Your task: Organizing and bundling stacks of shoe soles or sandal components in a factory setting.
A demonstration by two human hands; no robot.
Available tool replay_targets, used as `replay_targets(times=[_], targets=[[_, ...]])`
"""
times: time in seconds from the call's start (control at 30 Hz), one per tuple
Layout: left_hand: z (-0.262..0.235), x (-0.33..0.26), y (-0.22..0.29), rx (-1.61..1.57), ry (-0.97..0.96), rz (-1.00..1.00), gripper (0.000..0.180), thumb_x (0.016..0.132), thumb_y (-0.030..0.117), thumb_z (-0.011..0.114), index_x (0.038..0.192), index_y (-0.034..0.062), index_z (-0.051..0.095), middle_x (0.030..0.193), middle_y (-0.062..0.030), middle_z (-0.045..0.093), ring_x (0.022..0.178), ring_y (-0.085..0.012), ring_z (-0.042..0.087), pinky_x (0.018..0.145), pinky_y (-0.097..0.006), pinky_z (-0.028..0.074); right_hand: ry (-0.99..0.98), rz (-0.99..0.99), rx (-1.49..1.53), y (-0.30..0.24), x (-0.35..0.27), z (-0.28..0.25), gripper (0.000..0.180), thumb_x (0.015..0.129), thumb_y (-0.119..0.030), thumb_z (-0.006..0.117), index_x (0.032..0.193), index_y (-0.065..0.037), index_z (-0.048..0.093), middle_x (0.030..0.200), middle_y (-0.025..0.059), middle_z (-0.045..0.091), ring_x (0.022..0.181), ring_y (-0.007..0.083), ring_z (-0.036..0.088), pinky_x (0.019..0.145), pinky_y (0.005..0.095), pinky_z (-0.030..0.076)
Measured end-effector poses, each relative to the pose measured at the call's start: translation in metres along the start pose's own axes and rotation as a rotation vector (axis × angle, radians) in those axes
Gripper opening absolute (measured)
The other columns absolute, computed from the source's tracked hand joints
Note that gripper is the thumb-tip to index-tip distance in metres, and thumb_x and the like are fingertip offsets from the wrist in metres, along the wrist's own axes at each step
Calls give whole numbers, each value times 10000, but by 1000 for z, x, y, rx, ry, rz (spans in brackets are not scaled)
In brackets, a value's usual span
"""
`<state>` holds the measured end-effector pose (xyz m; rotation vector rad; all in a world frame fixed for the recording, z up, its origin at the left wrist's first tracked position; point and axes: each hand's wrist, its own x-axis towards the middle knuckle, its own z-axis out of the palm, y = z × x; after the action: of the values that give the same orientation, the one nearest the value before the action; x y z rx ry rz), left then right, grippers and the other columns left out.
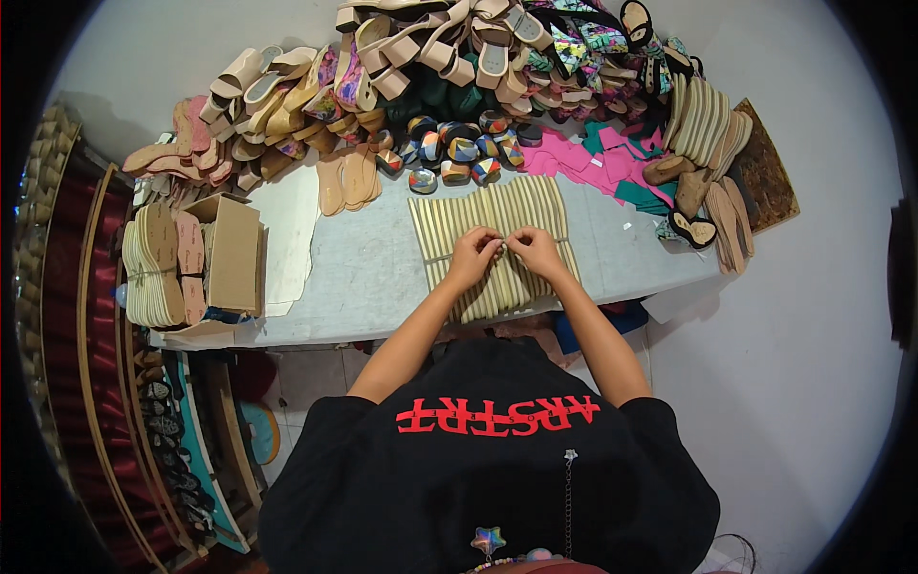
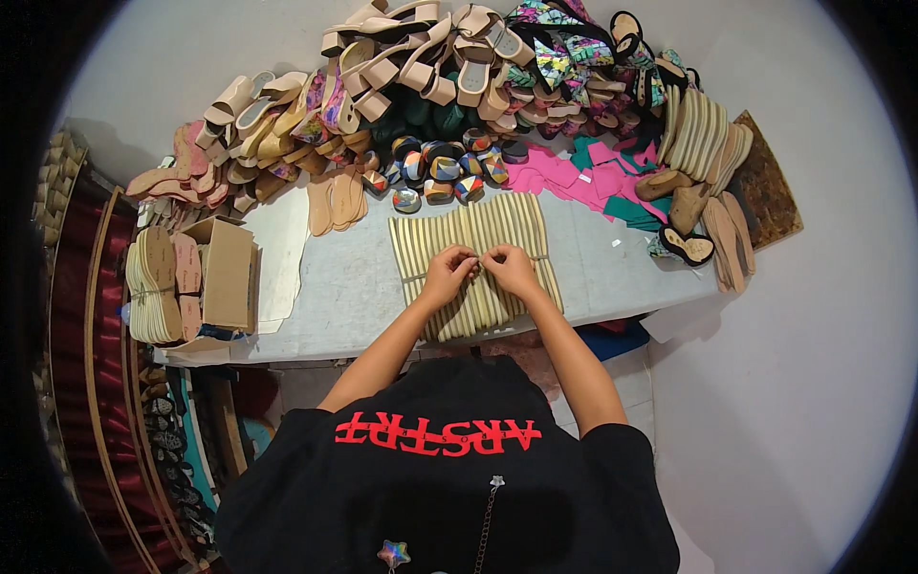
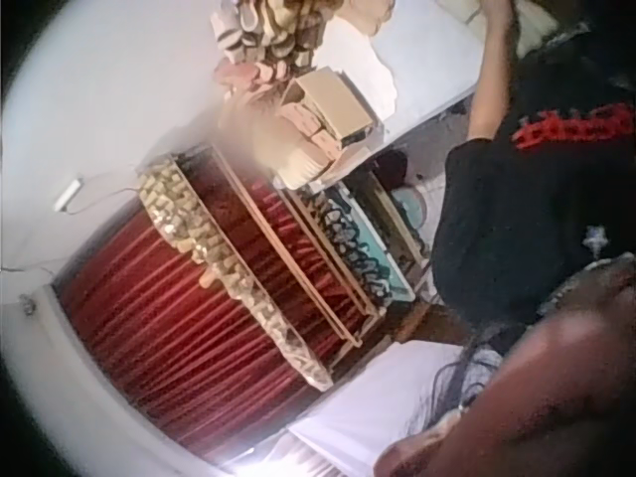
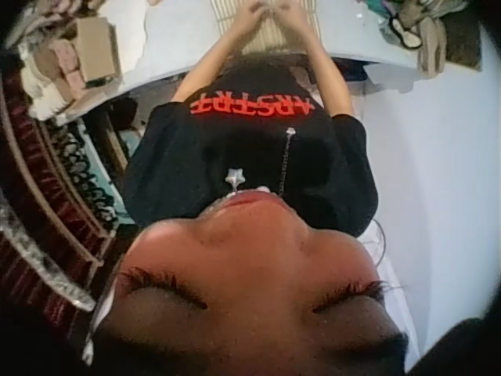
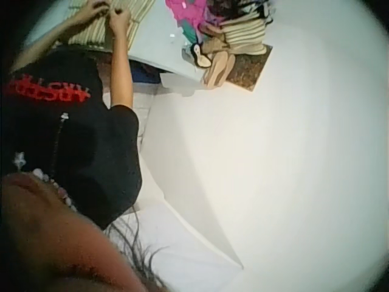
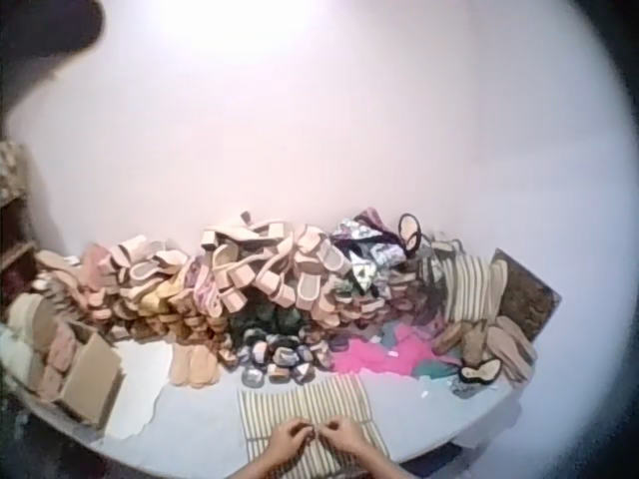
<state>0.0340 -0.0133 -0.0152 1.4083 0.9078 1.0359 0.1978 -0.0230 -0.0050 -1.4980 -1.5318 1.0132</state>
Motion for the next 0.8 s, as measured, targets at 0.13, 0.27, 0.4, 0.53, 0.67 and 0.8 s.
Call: replay_targets(times=[0.13, 0.27, 0.4, 0.53, 0.67, 0.8], targets=[[2, 0, 7, -52, 28, -61, 102, 814, 32, 562, 872, -43, 598, 729, -58, 599, 637, -95, 563, 578, -217, 459, 102, 46, 181, 1, -3, 7, 186, 766, -185, 630, 780, 0, 642, 715, 51, 633, 640, 96, 553, 598, 242, 435], [3, 1, 14, -25, 62, -78, 114, 803, 37, 580, 862, -54, 613, 720, -72, 618, 617, -96, 569, 568, -218, 464, 123, 104, 144, -4, -3, 12, 202, 784, -166, 627, 835, 30, 631, 738, 60, 630, 665, 100, 567, 598, 246, 447], [5, 3, 19, 0, 103, -124, 105, 788, 29, 584, 833, -59, 620, 670, -80, 618, 588, -104, 576, 540, -228, 462, 160, 93, 99, -1, -2, 19, 212, 798, -184, 609, 838, 24, 608, 707, 41, 609, 634, 88, 545, 585, 233, 433], [8, 1, 27, 160, 192, -144, 119, 762, 38, 600, 816, -65, 624, 647, -107, 625, 571, -126, 595, 526, -251, 465, 176, 91, 3, -4, -2, 19, 214, 809, -198, 591, 831, 14, 594, 676, 20, 585, 590, 78, 507, 560, 227, 411], [12, -4, 30, 161, 218, -165, 119, 753, 43, 608, 799, -65, 624, 649, -114, 629, 574, -137, 604, 532, -260, 469, 194, 28, 32, -2, -3, 22, 196, 794, -185, 606, 825, 8, 598, 665, 11, 575, 579, 76, 488, 546, 231, 400], [10, -4, 21, 181, 207, -153, 121, 775, 39, 588, 830, -69, 596, 671, -101, 624, 600, -131, 606, 550, -249, 478, 166, 102, 115, -7, -9, 20, 168, 759, -157, 637, 836, -7, 637, 700, 23, 606, 623, 93, 537, 632, 238, 432]])
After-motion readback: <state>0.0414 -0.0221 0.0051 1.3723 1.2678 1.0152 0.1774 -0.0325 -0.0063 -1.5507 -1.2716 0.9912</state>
